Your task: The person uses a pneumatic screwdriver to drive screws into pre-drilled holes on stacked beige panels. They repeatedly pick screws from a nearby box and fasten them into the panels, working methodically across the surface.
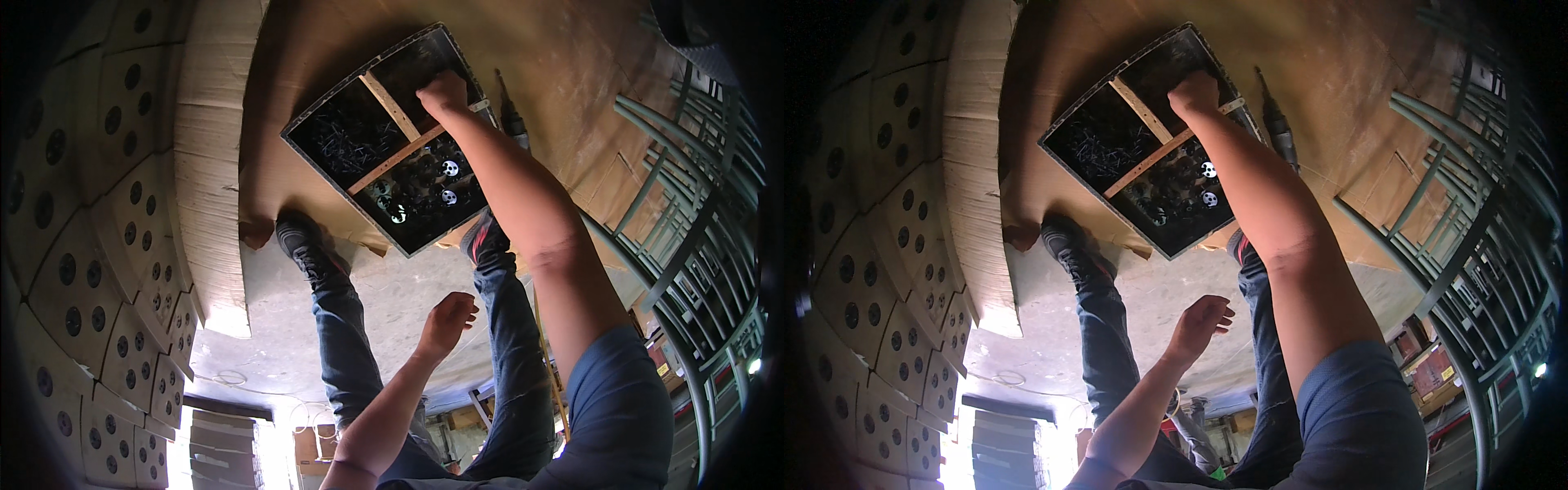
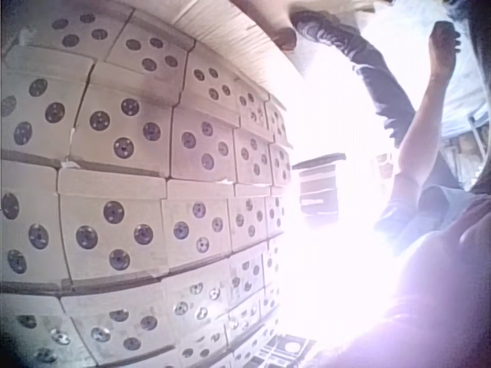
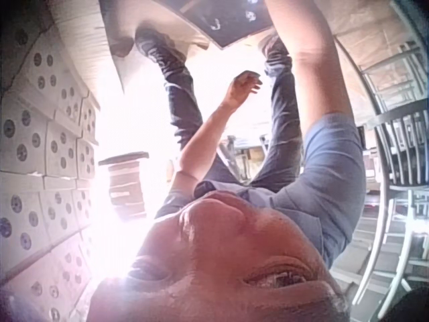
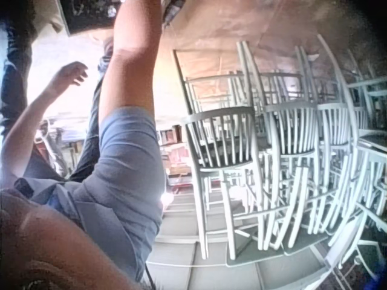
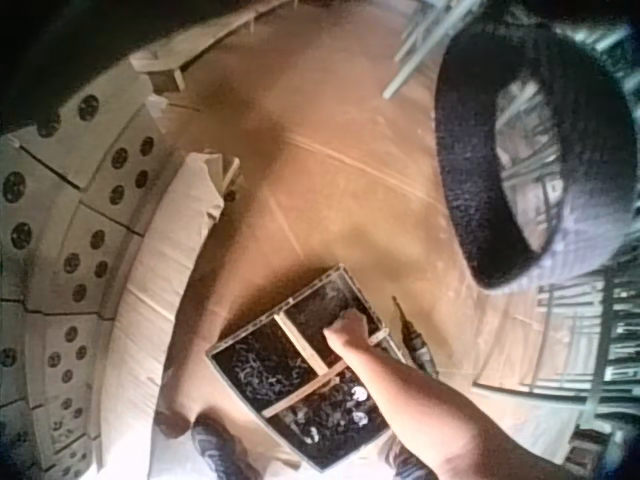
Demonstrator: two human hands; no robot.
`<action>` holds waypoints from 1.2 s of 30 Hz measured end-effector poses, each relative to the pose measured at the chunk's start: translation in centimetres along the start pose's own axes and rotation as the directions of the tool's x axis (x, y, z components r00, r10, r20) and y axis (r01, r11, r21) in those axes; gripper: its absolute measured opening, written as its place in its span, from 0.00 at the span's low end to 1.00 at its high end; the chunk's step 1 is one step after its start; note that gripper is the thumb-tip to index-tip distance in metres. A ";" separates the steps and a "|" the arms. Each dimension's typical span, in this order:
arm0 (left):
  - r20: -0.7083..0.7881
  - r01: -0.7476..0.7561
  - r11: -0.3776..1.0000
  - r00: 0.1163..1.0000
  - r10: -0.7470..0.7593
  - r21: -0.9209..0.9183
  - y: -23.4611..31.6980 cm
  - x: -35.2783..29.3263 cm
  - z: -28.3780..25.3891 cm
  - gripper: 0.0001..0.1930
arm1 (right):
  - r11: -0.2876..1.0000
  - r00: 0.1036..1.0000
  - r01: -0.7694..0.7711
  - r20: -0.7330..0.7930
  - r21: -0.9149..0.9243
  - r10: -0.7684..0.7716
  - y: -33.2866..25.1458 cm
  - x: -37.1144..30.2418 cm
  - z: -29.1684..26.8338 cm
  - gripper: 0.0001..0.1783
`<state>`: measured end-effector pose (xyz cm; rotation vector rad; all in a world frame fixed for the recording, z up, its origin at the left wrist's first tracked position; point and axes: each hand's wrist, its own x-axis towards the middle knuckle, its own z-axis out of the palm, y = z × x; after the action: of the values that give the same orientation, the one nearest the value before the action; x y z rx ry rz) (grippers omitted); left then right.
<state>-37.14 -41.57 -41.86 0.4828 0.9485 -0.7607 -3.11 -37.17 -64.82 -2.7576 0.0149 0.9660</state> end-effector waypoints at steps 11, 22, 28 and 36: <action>-0.017 -0.008 1.000 1.000 0.009 0.021 0.0 0.1 -0.4 0.13 | 0.850 0.918 0.386 -0.239 0.358 -0.317 -3.5 -7.6 -1.9 0.07; -0.318 -0.149 0.985 0.941 0.113 -0.089 0.1 2.0 -5.2 0.12 | 0.820 0.810 0.500 -0.485 0.279 -0.329 4.3 -16.4 -2.7 0.07; -0.636 -0.046 0.945 0.729 0.254 0.325 -0.6 7.7 -10.9 0.18 | 0.871 0.946 -0.310 -0.219 -0.381 0.241 31.8 -24.0 -6.8 0.51; -0.755 0.067 0.895 0.567 0.330 0.441 10.9 15.5 -13.6 0.34 | 0.999 0.995 -0.015 -0.104 -0.046 0.010 41.0 -16.8 -3.5 0.48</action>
<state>-30.65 -31.01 -61.65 1.3814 1.6003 -0.5797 -17.53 -78.97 -60.10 -2.8515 0.0269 0.8355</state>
